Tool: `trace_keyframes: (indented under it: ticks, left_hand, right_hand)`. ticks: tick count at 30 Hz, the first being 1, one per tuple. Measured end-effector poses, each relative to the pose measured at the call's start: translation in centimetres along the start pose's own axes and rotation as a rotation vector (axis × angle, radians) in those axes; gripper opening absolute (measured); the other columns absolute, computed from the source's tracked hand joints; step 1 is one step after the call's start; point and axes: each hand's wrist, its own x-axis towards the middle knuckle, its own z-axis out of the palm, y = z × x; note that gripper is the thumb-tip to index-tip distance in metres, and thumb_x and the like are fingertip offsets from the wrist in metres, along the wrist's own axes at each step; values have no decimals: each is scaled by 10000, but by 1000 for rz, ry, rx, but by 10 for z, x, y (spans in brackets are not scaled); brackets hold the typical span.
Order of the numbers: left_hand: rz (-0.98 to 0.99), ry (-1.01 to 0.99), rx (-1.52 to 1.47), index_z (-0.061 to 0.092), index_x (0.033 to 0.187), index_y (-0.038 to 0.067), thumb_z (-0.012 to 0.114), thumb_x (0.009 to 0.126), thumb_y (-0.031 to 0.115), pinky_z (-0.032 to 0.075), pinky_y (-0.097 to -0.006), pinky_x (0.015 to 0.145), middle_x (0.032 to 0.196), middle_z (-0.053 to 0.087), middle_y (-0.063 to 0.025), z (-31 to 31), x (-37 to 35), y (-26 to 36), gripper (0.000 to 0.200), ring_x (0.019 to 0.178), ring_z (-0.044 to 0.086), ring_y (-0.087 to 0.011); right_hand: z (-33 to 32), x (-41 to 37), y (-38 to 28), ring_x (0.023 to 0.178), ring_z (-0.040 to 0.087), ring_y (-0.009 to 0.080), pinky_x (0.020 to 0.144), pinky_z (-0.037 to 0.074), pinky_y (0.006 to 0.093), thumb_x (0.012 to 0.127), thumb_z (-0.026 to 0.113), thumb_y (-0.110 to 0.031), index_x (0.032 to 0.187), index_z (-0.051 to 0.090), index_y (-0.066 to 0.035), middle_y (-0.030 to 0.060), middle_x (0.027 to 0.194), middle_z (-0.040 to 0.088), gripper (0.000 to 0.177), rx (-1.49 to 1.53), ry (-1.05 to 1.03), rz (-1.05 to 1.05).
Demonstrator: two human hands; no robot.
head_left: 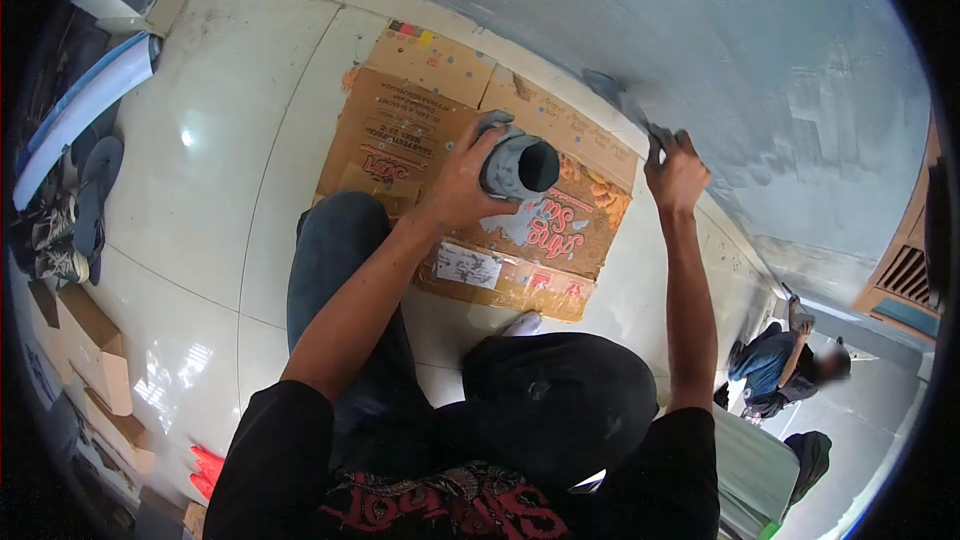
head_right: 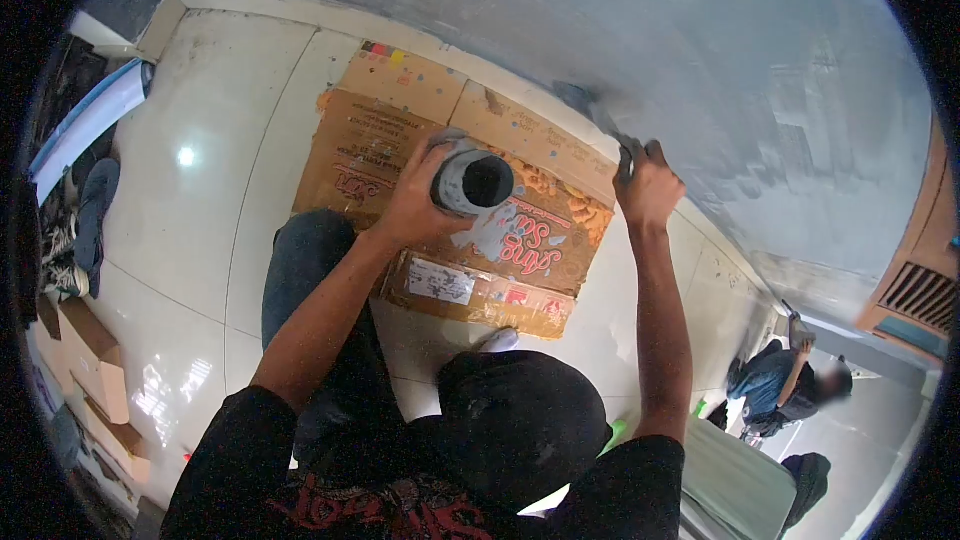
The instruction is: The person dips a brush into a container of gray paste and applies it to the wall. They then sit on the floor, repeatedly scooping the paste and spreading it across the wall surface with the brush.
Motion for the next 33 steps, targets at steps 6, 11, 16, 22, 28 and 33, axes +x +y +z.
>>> trace_keyframes:
  ticks: [6, 11, 16, 22, 28, 33]
  left_hand:
    - [-13, -20, 24, 528, 1361, 25, 967, 508, 209, 425, -491, 1101, 1414, 470, -230, 2, 0, -1, 978, 1336, 481, -424]
    - [-25, -32, 75, 518, 1387, 20, 980, 501, 215, 446, -499, 1081, 1408, 479, -220, 6, 0, -8, 1018, 1302, 522, -403]
    - [-33, -14, 89, 530, 1368, 16, 984, 492, 201, 451, -491, 1077, 1391, 489, -215, 13, -2, -9, 1003, 1294, 529, -397]
    - [-3, -12, 117, 534, 1358, 12, 981, 495, 195, 449, -492, 1076, 1376, 513, -212, 15, -1, -10, 989, 1291, 530, -409]
    - [-2, -13, 109, 522, 1377, 22, 970, 544, 226, 415, -503, 1113, 1408, 516, -236, 12, 1, -16, 967, 1354, 476, -430]
    - [55, 24, 117, 491, 1364, -16, 944, 546, 159, 456, -480, 1058, 1367, 473, -235, 5, 3, -5, 951, 1271, 514, -434]
  right_hand:
    - [-5, -39, 1, 591, 653, 262, 491, 506, 376, 855, 748, -149, 1045, 782, -224, 16, 817, 639, 207, 100, 100, 6]
    - [27, -21, -13, 613, 652, 283, 539, 524, 410, 839, 753, -177, 1083, 760, -227, 39, 931, 654, 250, 164, 115, -46]
    - [65, -45, 46, 624, 665, 301, 542, 533, 424, 884, 716, -233, 1060, 761, -256, 41, 890, 648, 184, 61, 114, 30]
    - [29, -101, 98, 584, 665, 276, 505, 537, 409, 909, 701, -226, 1065, 747, -224, 23, 852, 641, 162, -77, 63, 147]
    - [-30, -59, 31, 585, 634, 227, 513, 511, 353, 829, 767, -90, 1153, 729, -239, 14, 845, 655, 359, 321, 319, 30]
    - [-58, 48, -71, 608, 636, 256, 533, 521, 367, 796, 744, -62, 1173, 728, -235, 33, 860, 661, 415, 538, 481, -19]
